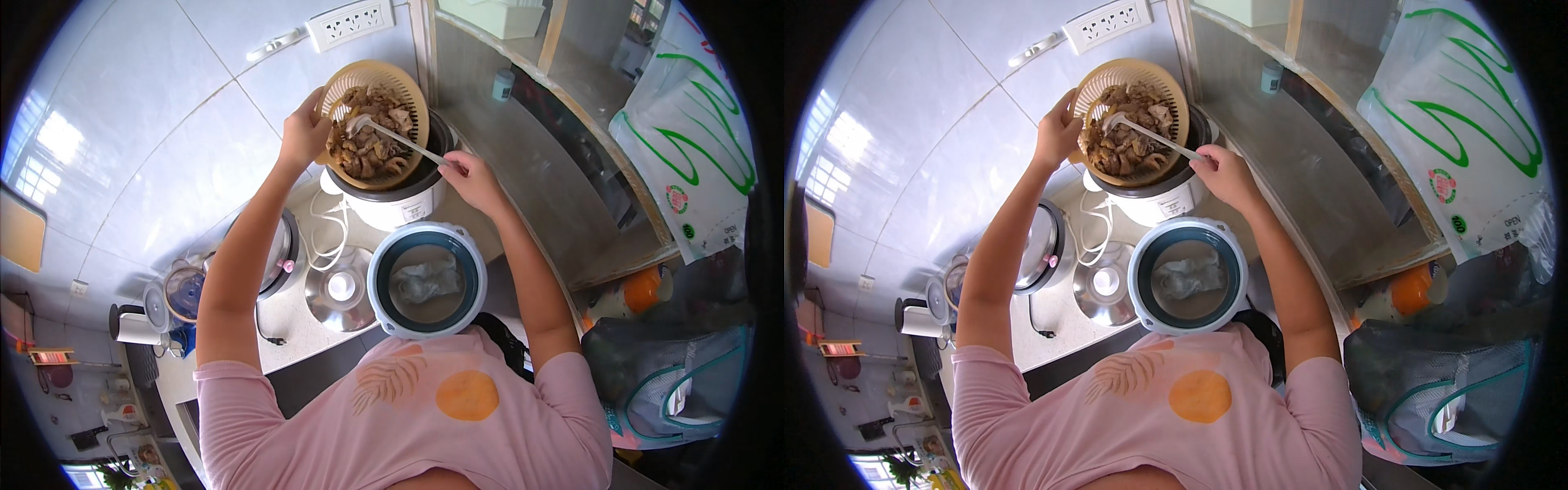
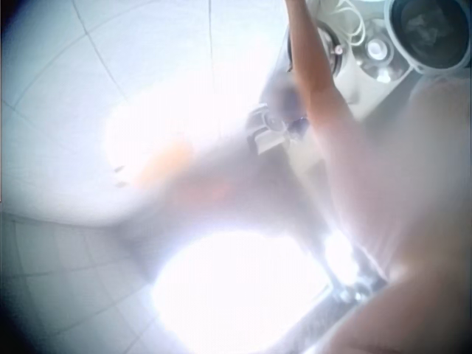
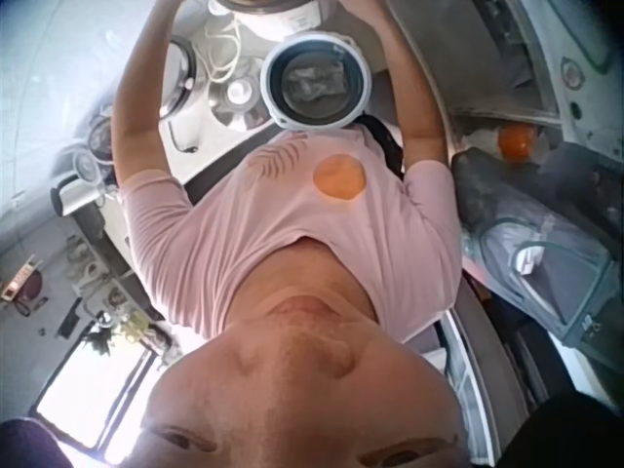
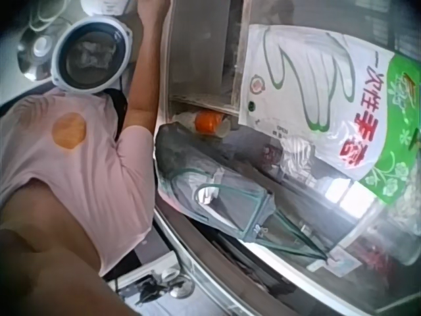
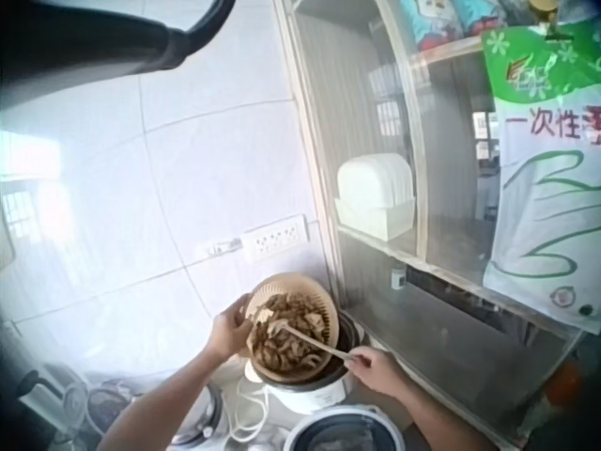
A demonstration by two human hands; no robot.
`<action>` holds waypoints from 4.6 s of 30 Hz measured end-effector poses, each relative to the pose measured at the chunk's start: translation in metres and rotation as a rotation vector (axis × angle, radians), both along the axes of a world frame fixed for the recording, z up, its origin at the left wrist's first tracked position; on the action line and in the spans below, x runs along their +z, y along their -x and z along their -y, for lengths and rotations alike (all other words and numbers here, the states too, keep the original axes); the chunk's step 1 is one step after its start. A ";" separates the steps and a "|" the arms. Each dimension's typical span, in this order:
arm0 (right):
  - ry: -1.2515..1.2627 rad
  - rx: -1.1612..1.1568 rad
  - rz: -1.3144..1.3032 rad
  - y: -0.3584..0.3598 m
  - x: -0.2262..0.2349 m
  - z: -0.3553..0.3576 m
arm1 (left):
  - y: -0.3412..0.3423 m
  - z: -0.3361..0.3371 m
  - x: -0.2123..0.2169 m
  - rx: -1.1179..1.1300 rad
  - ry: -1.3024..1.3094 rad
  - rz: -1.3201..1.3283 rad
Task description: The person transfers cooked meat from a yellow colander into a white electric cooking pot using a metal spoon. They then rinse the colander and a large orange ladle under the kitchen tap. The person uses the ladle to scoop water from the tap and pour it into the cooking pot containing the meat. Finally, they stir the contents of the pot with a metal spoon.
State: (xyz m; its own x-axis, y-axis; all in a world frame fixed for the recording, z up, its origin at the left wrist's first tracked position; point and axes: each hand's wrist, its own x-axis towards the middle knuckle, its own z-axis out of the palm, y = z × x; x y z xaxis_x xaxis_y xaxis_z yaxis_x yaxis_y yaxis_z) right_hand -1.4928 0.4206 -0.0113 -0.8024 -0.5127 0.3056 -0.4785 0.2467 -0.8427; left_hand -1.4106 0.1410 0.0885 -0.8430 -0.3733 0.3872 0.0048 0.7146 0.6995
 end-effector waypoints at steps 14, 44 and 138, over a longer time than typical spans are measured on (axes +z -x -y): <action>0.033 -0.034 0.005 -0.005 -0.007 -0.009 | 0.012 0.004 -0.001 -0.081 0.362 -0.234; 0.036 -0.007 0.004 -0.026 0.025 0.015 | 0.001 -0.015 0.006 -0.161 0.525 -0.237; 0.247 -0.050 0.282 -0.086 0.057 -0.062 | -0.085 -0.049 0.007 0.298 0.012 -0.408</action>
